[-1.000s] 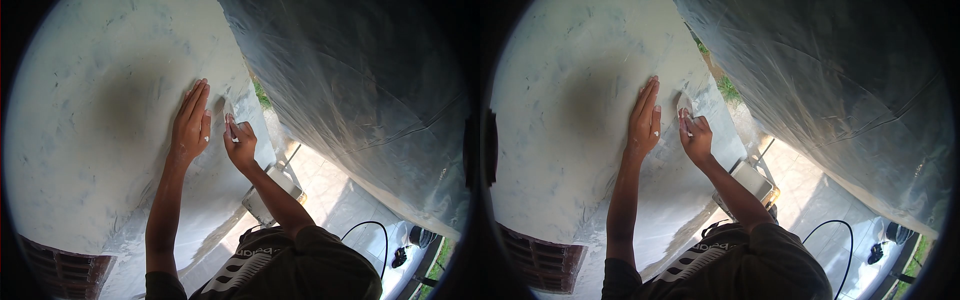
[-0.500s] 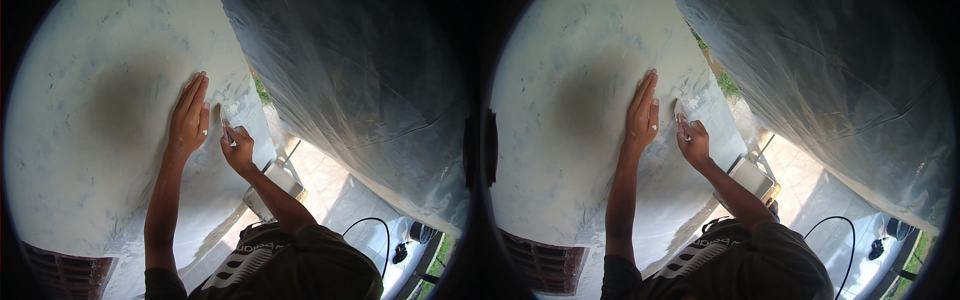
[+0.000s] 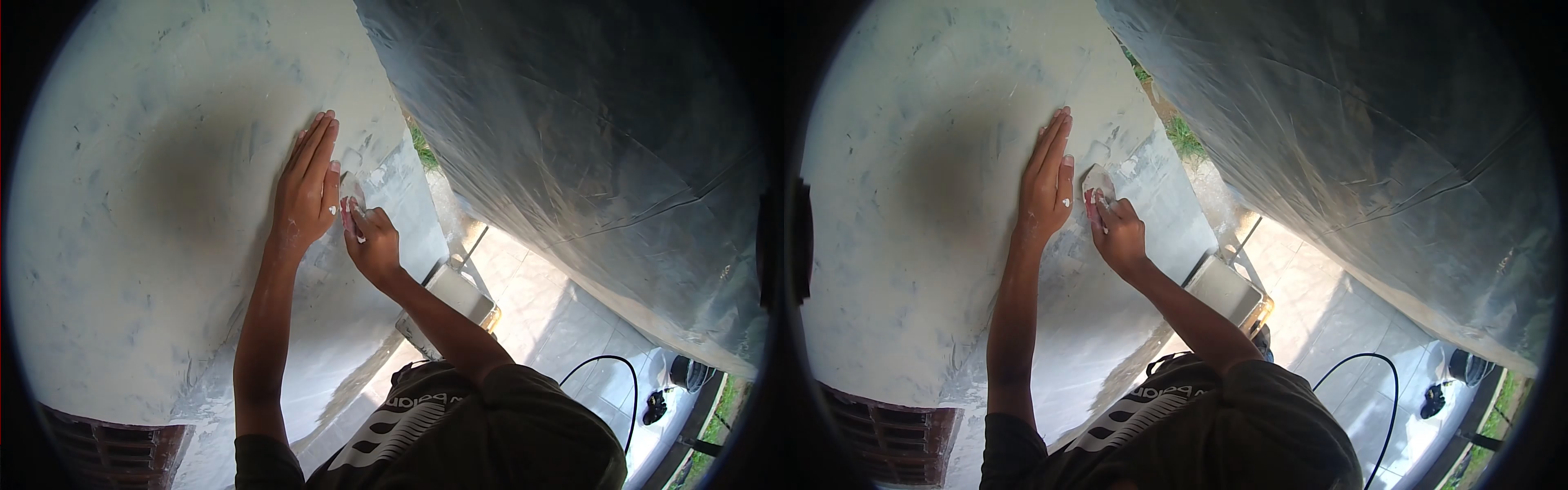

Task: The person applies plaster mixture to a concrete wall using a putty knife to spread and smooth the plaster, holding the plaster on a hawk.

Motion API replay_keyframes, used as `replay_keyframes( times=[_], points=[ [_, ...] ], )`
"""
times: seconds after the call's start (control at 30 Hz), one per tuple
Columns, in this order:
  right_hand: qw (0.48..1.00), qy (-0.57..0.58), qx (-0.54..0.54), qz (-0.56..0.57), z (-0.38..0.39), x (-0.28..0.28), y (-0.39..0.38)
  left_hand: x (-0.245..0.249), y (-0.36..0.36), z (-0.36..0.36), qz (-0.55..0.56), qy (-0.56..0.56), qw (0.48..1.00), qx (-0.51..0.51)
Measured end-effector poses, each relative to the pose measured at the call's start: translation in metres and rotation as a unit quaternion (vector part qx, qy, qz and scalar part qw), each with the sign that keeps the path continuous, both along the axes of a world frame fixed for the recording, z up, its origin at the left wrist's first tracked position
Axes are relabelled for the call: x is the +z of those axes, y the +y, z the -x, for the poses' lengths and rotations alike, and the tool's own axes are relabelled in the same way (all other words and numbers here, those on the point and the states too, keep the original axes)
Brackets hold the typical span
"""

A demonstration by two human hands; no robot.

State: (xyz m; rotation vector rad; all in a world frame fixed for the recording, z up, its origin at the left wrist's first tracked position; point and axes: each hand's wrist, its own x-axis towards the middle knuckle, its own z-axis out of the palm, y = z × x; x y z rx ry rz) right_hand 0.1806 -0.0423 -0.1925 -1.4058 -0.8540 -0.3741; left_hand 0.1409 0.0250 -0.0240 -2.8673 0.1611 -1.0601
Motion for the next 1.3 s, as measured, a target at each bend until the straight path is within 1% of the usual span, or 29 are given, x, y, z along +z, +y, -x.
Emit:
replay_keyframes(
  times=[0.03,0.1,0.13,0.17,0.2,0.23,0.3,0.37,0.43,0.5,0.57,0.6,0.67,0.7,0.73,0.77,0.83,0.9,0.93,0.97,1.07,1.1,1.17,1.23,1.27,1.3],
  points=[
    [1.000,0.000,-0.001,0.000,-0.004,0.005,-0.006,0.001,0.000,0.000,-0.003,0.001,1.000,0.001],
    [0.997,0.039,0.008,-0.061,-0.018,0.018,-0.022,0.002,0.003,0.001,-0.003,0.003,1.000,0.000],
    [0.996,0.029,-0.034,-0.078,-0.037,0.022,-0.019,0.003,0.004,0.002,-0.004,0.002,1.000,0.000],
    [0.995,0.035,-0.068,-0.070,-0.057,0.023,-0.015,0.003,0.003,0.003,-0.004,0.002,1.000,0.002],
    [0.991,0.048,-0.093,-0.086,-0.074,0.028,-0.009,0.003,0.003,0.004,-0.007,0.003,1.000,0.009],
    [0.988,0.025,-0.140,-0.060,-0.089,0.030,-0.001,0.004,0.003,0.004,-0.011,0.004,1.000,0.015],
    [0.990,0.019,-0.137,0.009,-0.103,0.023,0.017,0.007,0.003,0.004,-0.019,0.006,1.000,0.016],
    [0.990,0.023,-0.132,0.031,-0.077,0.026,0.027,0.009,0.004,0.004,-0.026,0.009,0.999,0.017],
    [0.994,0.008,-0.093,0.057,-0.041,0.020,0.025,0.013,0.004,0.004,-0.028,0.023,0.999,0.016],
    [0.999,-0.013,-0.029,0.016,-0.006,0.009,0.016,0.016,0.005,0.005,-0.033,0.029,0.999,0.017],
    [0.999,0.007,0.038,0.007,0.015,0.006,-0.003,0.017,0.007,0.005,-0.038,0.037,0.998,0.017],
    [0.999,0.007,0.037,0.006,0.010,0.009,-0.008,0.017,0.008,0.005,-0.038,0.043,0.998,0.014],
    [0.998,0.000,0.013,-0.062,-0.010,0.015,-0.019,0.019,0.008,0.005,-0.036,0.048,0.998,0.014],
    [0.996,0.019,-0.032,-0.079,-0.027,0.022,-0.017,0.020,0.006,0.006,-0.045,0.052,0.997,0.021],
    [0.994,0.037,-0.059,-0.080,-0.048,0.019,-0.009,0.022,0.004,0.005,-0.055,0.055,0.997,0.028],
    [0.992,0.019,-0.104,-0.066,-0.066,0.026,-0.005,0.025,0.003,0.005,-0.057,0.054,0.997,0.028],
    [0.986,-0.014,-0.161,-0.036,-0.088,0.035,0.008,0.029,0.000,0.004,-0.078,0.065,0.994,0.031],
    [0.993,0.023,-0.112,0.015,-0.081,0.039,0.022,0.034,-0.002,0.002,-0.084,0.062,0.994,0.026],
    [0.993,0.022,-0.108,0.042,-0.069,0.036,0.028,0.035,-0.003,0.002,-0.089,0.062,0.994,0.020],
    [0.994,0.014,-0.096,0.043,-0.054,0.031,0.031,0.037,-0.004,0.001,-0.090,0.062,0.994,0.018],
    [0.997,-0.051,-0.048,0.019,0.000,0.012,0.025,0.038,-0.006,0.000,-0.087,0.043,0.995,0.016],
    [0.998,-0.056,-0.008,0.021,0.015,0.009,0.013,0.037,-0.006,0.001,-0.089,0.044,0.995,0.014],
    [0.998,-0.059,0.018,-0.028,0.022,0.006,-0.001,0.038,-0.005,0.003,-0.091,0.046,0.995,0.013],
    [0.994,-0.045,-0.017,-0.095,-0.005,0.016,-0.007,0.037,-0.005,0.008,-0.082,0.043,0.996,0.019],
    [0.991,-0.047,-0.058,-0.110,-0.024,0.028,-0.008,0.036,-0.005,0.010,-0.080,0.043,0.996,0.022],
    [0.993,-0.017,-0.084,-0.083,-0.045,0.032,-0.005,0.035,-0.004,0.012,-0.081,0.042,0.996,0.025]
  ],
)
